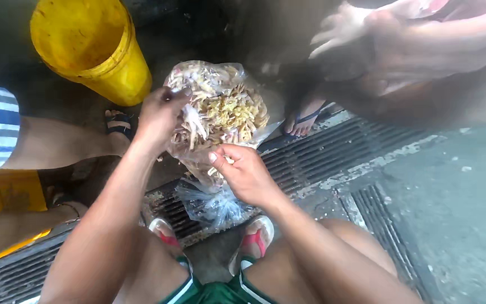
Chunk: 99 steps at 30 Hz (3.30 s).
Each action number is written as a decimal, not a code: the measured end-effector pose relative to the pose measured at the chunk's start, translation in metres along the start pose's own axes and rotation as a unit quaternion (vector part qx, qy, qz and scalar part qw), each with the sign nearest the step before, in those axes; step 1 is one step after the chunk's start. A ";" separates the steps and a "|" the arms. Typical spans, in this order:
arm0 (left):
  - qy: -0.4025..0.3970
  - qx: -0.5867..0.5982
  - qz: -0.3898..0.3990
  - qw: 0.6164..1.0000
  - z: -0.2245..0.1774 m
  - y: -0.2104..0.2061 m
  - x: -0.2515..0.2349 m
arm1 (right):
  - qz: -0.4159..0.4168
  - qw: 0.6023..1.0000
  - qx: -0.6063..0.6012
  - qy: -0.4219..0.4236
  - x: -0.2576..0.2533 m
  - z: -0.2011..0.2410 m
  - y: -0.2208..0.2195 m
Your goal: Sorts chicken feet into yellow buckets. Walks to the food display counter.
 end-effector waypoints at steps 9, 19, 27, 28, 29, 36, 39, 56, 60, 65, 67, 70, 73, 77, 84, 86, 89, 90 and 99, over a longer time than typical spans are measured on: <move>-0.016 0.030 0.166 0.986 -0.002 -0.007 0.020 | -0.071 0.996 0.005 -0.055 -0.015 -0.003 0.019; -0.010 0.074 0.285 0.956 0.007 -0.017 0.026 | -0.029 0.999 -0.027 0.023 -0.015 -0.005 0.022; -0.191 -0.060 0.206 0.958 0.000 -0.037 0.065 | -0.178 0.975 0.034 -0.129 -0.021 -0.031 0.016; -0.204 -0.066 0.209 0.954 -0.004 -0.037 0.071 | -0.179 0.972 0.034 -0.151 -0.020 -0.036 0.017; -0.211 -0.076 0.211 0.951 -0.006 -0.037 0.073 | -0.180 0.970 0.020 -0.164 -0.021 -0.038 0.018; -0.174 -0.305 0.208 0.913 0.004 -0.020 0.046 | -0.158 0.975 -0.120 -0.095 -0.022 -0.020 0.030; -0.200 -0.333 0.201 0.899 0.003 -0.021 0.053 | -0.110 0.992 -0.048 -0.051 -0.019 -0.014 0.030; -0.109 -0.050 0.361 0.925 -0.002 -0.009 0.048 | -0.150 0.979 -0.136 -0.038 -0.016 -0.015 0.032; -0.127 0.020 0.327 0.936 -0.003 0.001 0.041 | -0.132 0.966 -0.210 -0.072 -0.016 -0.015 0.039; -0.096 0.094 0.187 0.973 -0.007 0.006 0.029 | -0.031 0.975 -0.197 -0.095 -0.013 -0.008 0.036; -0.080 0.066 0.134 0.986 -0.008 0.005 0.026 | -0.030 0.977 -0.185 -0.098 -0.013 -0.010 0.033; -0.058 0.035 0.079 0.995 -0.007 0.001 0.024 | -0.043 0.983 -0.155 -0.091 -0.013 -0.014 0.028; -0.025 0.062 0.041 0.997 -0.004 -0.005 0.025 | -0.029 0.986 -0.146 -0.074 -0.013 -0.019 0.025; 0.013 0.081 0.041 0.996 0.001 -0.022 0.044 | -0.034 0.990 -0.116 -0.076 -0.013 -0.014 0.021; -0.100 -0.039 0.087 0.990 0.021 -0.043 0.080 | -0.180 0.974 -0.077 -0.117 -0.014 -0.007 0.018; -0.102 -0.032 0.096 0.990 0.020 -0.041 0.080 | -0.175 0.981 -0.049 -0.070 -0.015 -0.007 0.023; -0.117 -0.019 0.106 0.987 0.014 -0.037 0.079 | -0.180 0.983 -0.004 -0.033 -0.017 -0.008 0.030; -0.119 -0.017 0.109 0.987 0.011 -0.036 0.079 | -0.186 0.982 -0.003 -0.026 -0.018 -0.008 0.031; -0.080 0.031 0.120 0.989 0.006 -0.035 0.077 | -0.184 0.974 -0.084 -0.106 -0.019 -0.011 0.037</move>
Point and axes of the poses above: each hand's wrist, its own x-axis away from the middle knuckle, its own y-axis out of the back of the hand, z = x × y, the point moved 1 cm from there along -x, towards the middle knuckle, and after that the axes turned 7 degrees about -z, right-handed, at the moved point
